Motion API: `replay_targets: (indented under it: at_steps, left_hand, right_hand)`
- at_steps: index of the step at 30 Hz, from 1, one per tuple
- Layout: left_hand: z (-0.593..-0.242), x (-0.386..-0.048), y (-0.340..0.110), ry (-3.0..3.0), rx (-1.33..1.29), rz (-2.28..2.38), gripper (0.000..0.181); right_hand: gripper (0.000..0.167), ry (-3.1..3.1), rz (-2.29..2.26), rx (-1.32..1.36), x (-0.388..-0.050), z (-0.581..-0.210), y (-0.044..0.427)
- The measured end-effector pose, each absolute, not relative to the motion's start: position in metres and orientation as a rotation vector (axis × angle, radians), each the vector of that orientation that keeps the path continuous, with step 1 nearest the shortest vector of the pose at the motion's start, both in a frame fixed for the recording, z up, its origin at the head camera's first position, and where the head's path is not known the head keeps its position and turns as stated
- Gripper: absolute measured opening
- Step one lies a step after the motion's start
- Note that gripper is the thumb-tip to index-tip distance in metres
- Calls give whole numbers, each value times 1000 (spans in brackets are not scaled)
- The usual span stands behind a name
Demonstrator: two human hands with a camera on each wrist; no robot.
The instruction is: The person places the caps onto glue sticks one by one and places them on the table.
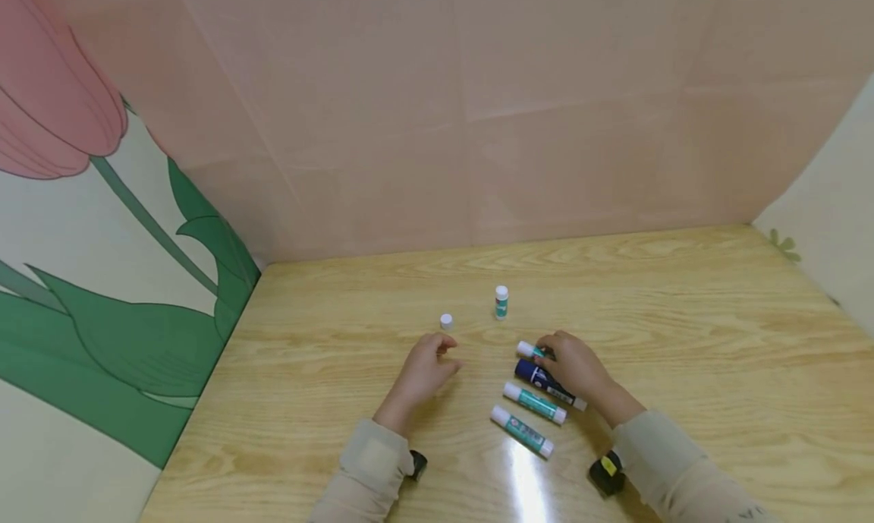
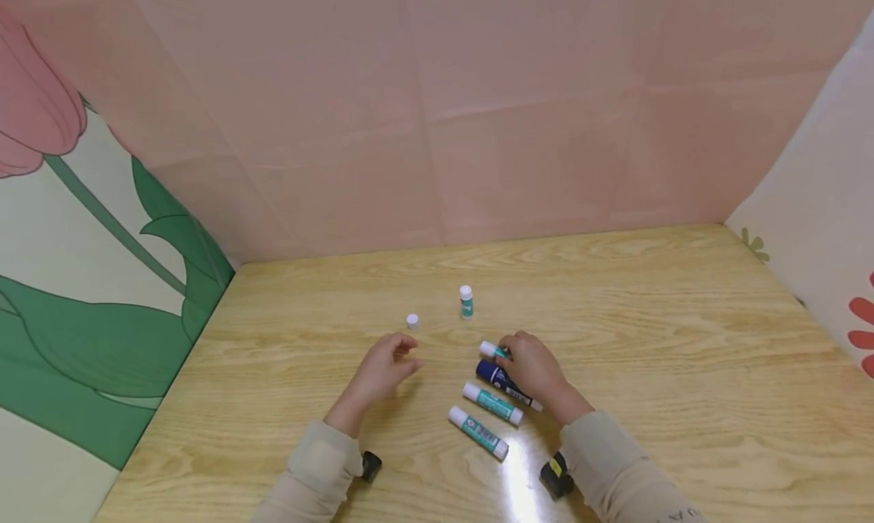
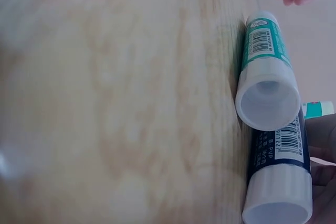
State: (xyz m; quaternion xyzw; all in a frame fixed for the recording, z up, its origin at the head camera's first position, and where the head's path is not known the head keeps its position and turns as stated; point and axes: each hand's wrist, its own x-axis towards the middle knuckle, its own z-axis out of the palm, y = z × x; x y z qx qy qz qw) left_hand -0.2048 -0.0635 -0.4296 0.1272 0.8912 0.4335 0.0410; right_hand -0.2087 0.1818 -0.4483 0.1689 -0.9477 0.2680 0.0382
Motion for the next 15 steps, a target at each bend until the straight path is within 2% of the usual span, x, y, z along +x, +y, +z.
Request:
replay_targets:
  at_steps: [15]
  left_hand:
    - [-429,-212,-67,2723,291,1319,31]
  right_hand:
    - [15,-2968,901,473,-212,-448,181]
